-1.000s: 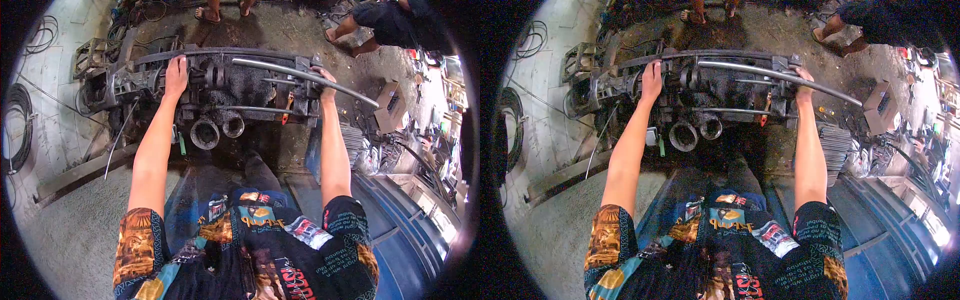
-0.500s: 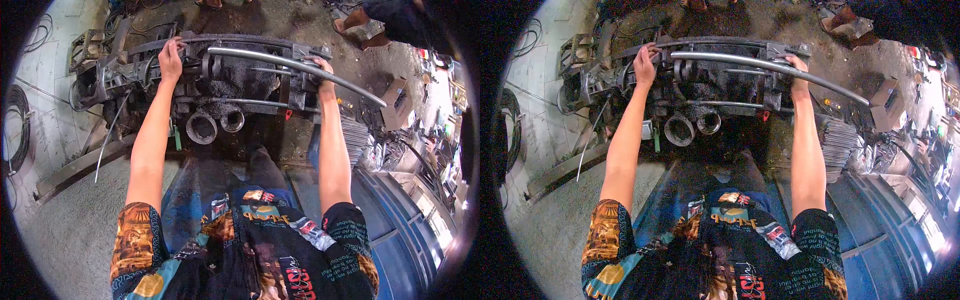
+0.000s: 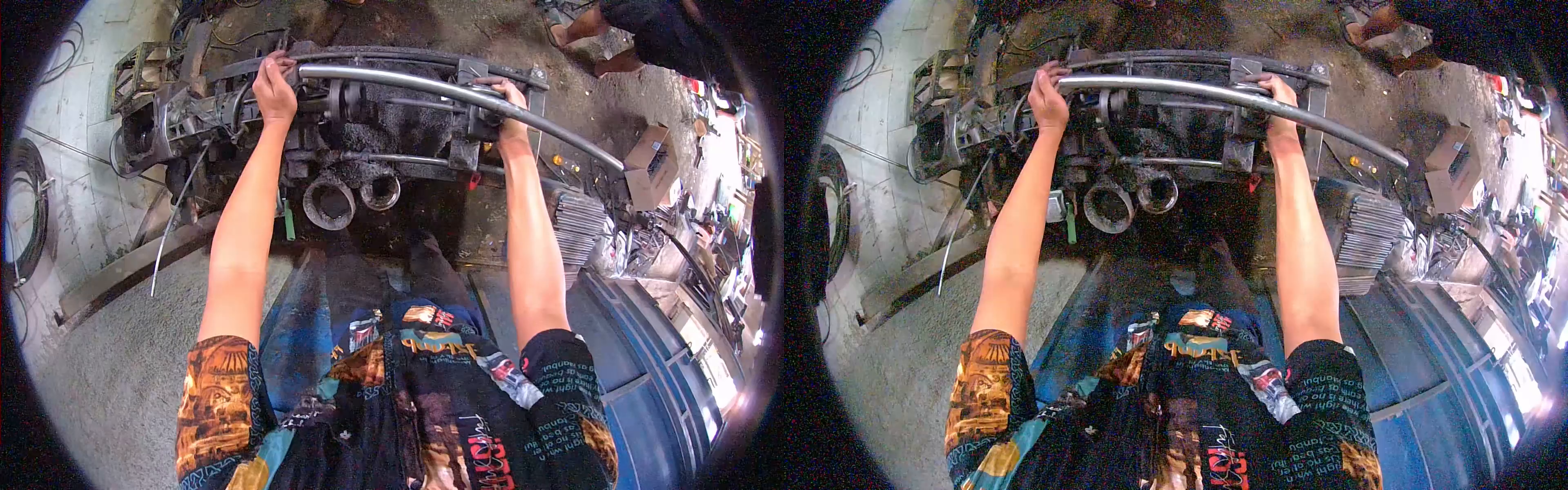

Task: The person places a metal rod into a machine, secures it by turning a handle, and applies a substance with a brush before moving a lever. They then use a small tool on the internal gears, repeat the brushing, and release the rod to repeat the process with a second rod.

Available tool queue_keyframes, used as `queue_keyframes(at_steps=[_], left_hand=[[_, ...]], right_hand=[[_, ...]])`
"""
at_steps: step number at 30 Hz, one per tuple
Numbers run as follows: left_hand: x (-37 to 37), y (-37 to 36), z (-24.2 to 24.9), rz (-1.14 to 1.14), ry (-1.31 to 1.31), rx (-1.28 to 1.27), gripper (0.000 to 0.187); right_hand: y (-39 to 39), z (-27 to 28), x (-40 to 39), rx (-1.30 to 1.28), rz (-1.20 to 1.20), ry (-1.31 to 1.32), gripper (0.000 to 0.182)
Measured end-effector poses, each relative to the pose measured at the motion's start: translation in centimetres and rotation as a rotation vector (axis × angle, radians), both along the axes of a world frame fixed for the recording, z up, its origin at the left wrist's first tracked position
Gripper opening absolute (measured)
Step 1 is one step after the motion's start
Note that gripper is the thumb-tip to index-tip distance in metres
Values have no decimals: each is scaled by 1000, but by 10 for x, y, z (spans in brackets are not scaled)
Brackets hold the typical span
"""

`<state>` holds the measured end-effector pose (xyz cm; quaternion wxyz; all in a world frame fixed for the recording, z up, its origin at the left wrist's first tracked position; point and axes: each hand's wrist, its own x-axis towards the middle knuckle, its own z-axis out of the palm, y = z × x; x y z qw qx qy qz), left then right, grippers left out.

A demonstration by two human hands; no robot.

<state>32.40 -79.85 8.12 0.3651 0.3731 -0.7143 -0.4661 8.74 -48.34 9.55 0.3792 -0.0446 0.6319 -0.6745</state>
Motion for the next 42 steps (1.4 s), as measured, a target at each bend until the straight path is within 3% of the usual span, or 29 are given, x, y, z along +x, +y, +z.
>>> queue_keyframes(at_steps=[10, 12, 21, 29, 31, 40, 42], left_hand=[[1, -2, -2, 14, -99, -73, 44], [0, -2, -4, -5, 1, -49, 45], [-3, 3, -3, -9, 13, -51, 49], [0, 4, -4, -75, 90, 11, 52], [-1, 3, -5, -74, 91, 21, 50], [-2, 1, -7, -69, 38, -16, 47], [-2, 0, -7, -69, 28, -34, 47]], right_hand=[[-28, -9, 15, -2, -15, 35, 35], [-30, -11, 13, -15, 36, 35, 35], [-30, -9, 12, -54, 45, -74, 35], [-29, -15, 11, -32, 85, 13, 36], [-33, -2, 15, -38, 36, -101, 36], [-31, 1, 14, 1, 148, 94, 37], [-35, 4, 17, -20, 94, -37, 37]])
